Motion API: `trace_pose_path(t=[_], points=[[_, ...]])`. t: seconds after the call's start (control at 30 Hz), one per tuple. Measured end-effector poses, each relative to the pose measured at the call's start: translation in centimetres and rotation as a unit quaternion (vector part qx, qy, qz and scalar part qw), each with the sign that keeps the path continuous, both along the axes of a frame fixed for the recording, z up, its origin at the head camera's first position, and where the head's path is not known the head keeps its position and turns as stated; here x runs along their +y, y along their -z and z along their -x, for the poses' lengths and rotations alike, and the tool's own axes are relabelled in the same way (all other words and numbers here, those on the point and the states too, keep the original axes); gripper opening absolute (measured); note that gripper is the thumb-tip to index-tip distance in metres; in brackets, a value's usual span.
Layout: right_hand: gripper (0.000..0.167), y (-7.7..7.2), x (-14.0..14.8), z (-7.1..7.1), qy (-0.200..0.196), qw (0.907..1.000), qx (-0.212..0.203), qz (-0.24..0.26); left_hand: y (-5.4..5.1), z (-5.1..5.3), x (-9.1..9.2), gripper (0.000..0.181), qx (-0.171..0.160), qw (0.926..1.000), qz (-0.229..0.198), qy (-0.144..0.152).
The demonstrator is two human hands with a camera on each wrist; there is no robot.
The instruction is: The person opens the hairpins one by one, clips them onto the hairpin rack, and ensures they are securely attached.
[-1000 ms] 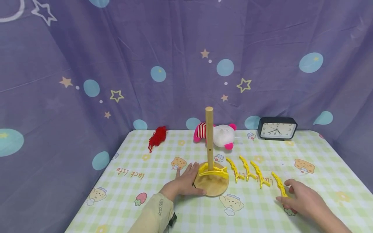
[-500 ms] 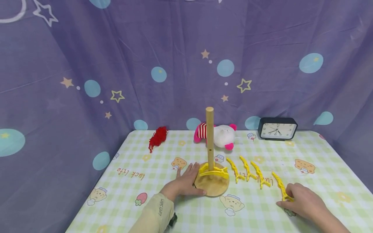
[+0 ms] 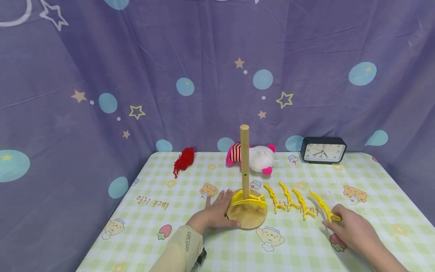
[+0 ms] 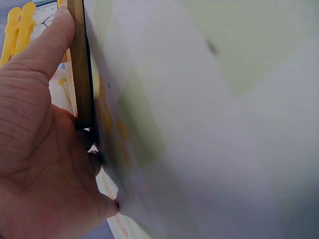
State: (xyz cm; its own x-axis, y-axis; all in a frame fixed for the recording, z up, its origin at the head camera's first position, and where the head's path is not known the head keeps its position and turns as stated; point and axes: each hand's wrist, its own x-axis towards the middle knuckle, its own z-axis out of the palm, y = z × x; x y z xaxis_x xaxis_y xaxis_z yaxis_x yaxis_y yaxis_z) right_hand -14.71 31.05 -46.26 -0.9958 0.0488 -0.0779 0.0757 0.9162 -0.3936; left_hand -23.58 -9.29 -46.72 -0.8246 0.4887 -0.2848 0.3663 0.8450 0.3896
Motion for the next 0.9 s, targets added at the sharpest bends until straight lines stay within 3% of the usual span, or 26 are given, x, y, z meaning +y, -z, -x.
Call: trace_pose_path(t=[0.37,0.63,0.9], points=[[0.044,-1.2,-2.4,-0.2,-0.002,0.9911,0.122,0.054,0.0,0.0,0.0,0.114,0.000,1.0000,0.000,0.001],[0.045,-2.0,-4.5,0.4,-0.024,0.9848,0.142,0.098,-0.1,0.0,0.1,0.113,-0.004,1.0000,0.002,-0.003],[0.039,-2.6,-6.8,1.2,-0.041,0.9799,0.167,0.102,0.1,0.2,0.1,0.114,-0.008,0.9999,0.011,-0.010]])
